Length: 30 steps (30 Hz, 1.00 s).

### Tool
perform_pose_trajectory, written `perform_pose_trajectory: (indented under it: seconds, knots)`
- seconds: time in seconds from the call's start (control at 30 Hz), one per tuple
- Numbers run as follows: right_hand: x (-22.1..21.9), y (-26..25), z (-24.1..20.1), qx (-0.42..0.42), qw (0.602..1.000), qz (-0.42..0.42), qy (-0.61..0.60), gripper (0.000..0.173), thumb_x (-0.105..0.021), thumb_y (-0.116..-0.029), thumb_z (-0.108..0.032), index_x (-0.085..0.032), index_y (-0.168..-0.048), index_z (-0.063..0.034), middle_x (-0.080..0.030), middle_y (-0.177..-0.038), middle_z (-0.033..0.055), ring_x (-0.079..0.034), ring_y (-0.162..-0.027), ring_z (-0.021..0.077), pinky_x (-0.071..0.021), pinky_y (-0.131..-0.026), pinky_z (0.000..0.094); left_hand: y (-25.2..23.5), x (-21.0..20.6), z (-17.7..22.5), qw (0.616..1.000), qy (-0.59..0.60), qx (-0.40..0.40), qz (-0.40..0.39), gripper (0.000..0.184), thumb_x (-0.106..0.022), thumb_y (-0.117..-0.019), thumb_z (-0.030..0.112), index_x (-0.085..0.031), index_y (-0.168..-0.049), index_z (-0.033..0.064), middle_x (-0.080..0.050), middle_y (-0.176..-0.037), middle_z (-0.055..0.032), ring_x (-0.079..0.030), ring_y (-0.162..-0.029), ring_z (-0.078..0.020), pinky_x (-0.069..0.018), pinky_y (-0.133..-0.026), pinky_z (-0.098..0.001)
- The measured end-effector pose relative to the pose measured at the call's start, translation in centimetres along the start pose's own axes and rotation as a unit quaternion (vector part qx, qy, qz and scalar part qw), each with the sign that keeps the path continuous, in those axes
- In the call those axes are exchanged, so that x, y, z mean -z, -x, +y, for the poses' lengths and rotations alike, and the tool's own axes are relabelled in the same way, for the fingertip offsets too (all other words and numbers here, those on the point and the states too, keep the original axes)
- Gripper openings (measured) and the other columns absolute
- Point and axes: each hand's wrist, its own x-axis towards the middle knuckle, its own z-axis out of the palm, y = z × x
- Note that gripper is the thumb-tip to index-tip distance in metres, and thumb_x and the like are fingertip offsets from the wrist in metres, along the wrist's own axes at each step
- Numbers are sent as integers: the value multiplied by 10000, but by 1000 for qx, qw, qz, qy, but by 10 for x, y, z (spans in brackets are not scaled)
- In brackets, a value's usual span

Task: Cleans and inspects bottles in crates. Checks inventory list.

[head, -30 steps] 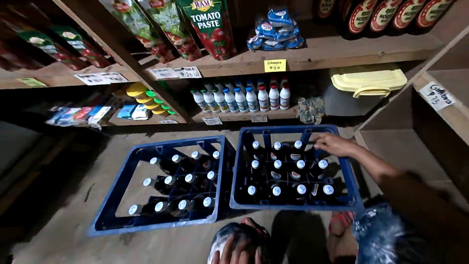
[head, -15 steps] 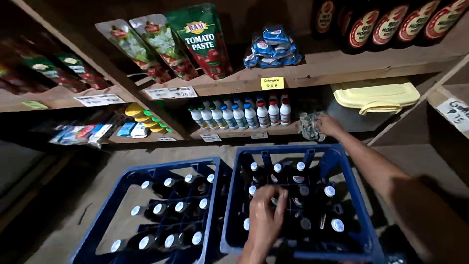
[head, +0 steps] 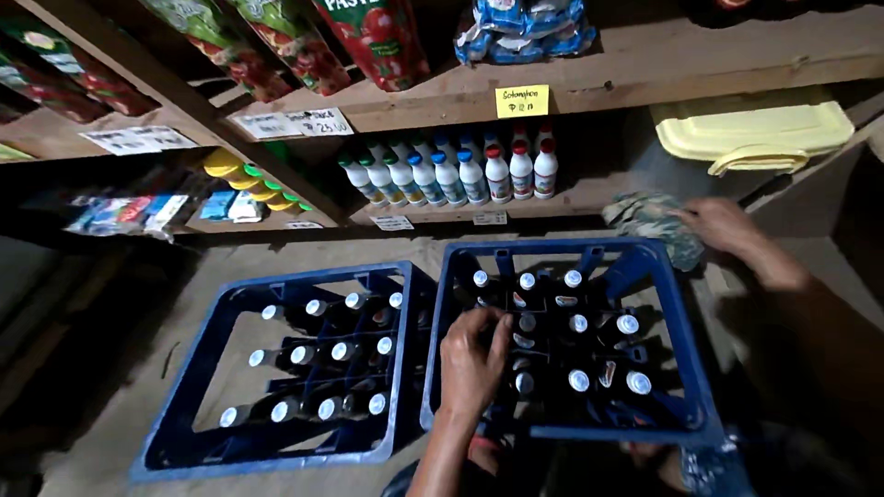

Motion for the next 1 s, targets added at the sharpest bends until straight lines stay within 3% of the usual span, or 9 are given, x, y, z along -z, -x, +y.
perform_pose_trajectory:
  seconds: [0.1,0.2,0.27,0.37,0.43,0.6,0.8,0.9,1.0]
  knots:
    - [-35,87,72,-60,995,-2,-82,337,-594,-1040,-144,-618,-1230,134,-534,-1375,342,-554,-1244,461,-441,-1057,591,4,-2,9,999,13,13,-36,236,-609,-982,247,-736,-1012,50,-718,-904,-58,-673,-810,-130,-553,-757,-315]
    - [-68,147,114,-158,984,-70,-48,417,-534,-1038,-127,-528,-1399,83,-509,-1464,289,-492,-1384,370,-392,-1159,472,10,-14,18,995,18,40,-86,244,-613,-999,226,-736,-1067,26,-733,-1026,-125,-699,-979,-231,-548,-904,-427]
    - [-86,173,127,-174,969,55,-168,380,-595,-986,-76,-589,-1285,158,-581,-1339,340,-563,-1273,404,-426,-1112,478,10,-31,27,989,13,52,-139,260,-590,-1018,208,-724,-1119,9,-724,-1101,-152,-690,-1048,-264,-529,-968,-458]
    - [-78,205,115,-207,967,-37,-147,398,-644,-1015,-180,-613,-1271,124,-582,-1340,337,-562,-1264,458,-413,-1091,590,5,-75,49,959,-15,44,-281,307,-546,-1046,193,-683,-1256,17,-697,-1232,-170,-668,-1159,-279,-495,-1054,-461]
    - [-63,211,117,-186,969,3,-161,321,-617,-1024,-144,-657,-1222,105,-522,-1438,307,-516,-1334,433,-392,-1127,574,-5,-117,62,929,-42,48,-365,357,-562,-1039,199,-632,-1349,34,-652,-1318,-198,-628,-1235,-323,-466,-1090,-496]
    - [-12,237,77,-190,909,197,-313,321,-562,-1043,-159,-644,-1146,134,-631,-1200,302,-601,-1109,346,-451,-992,520,-7,-208,68,898,-114,120,-409,544,-670,-969,289,-547,-1421,14,-548,-1432,-246,-543,-1326,-396,-444,-1094,-562]
    - [7,261,48,-130,776,298,-541,387,-479,-1009,-165,-517,-1285,104,-611,-1157,93,-610,-1014,29,-519,-930,234,-5,-246,42,925,58,144,-347,503,-721,-961,330,-625,-1267,-57,-668,-1181,-282,-653,-1125,-387,-490,-1022,-526]
    - [2,265,43,-139,711,294,-624,286,-443,-1035,-159,-526,-1251,9,-623,-1033,-16,-633,-915,1,-554,-844,218,-2,-244,30,937,111,121,-307,390,-689,-984,296,-654,-1140,-60,-689,-1018,-230,-677,-943,-313,-530,-910,-482]
    - [1,270,43,-100,691,288,-656,259,-417,-1006,-182,-544,-1197,-62,-667,-944,-85,-670,-866,-10,-588,-812,215,-5,-226,53,957,128,97,-241,348,-676,-984,294,-682,-1045,-49,-687,-956,-193,-665,-909,-285,-525,-877,-479]
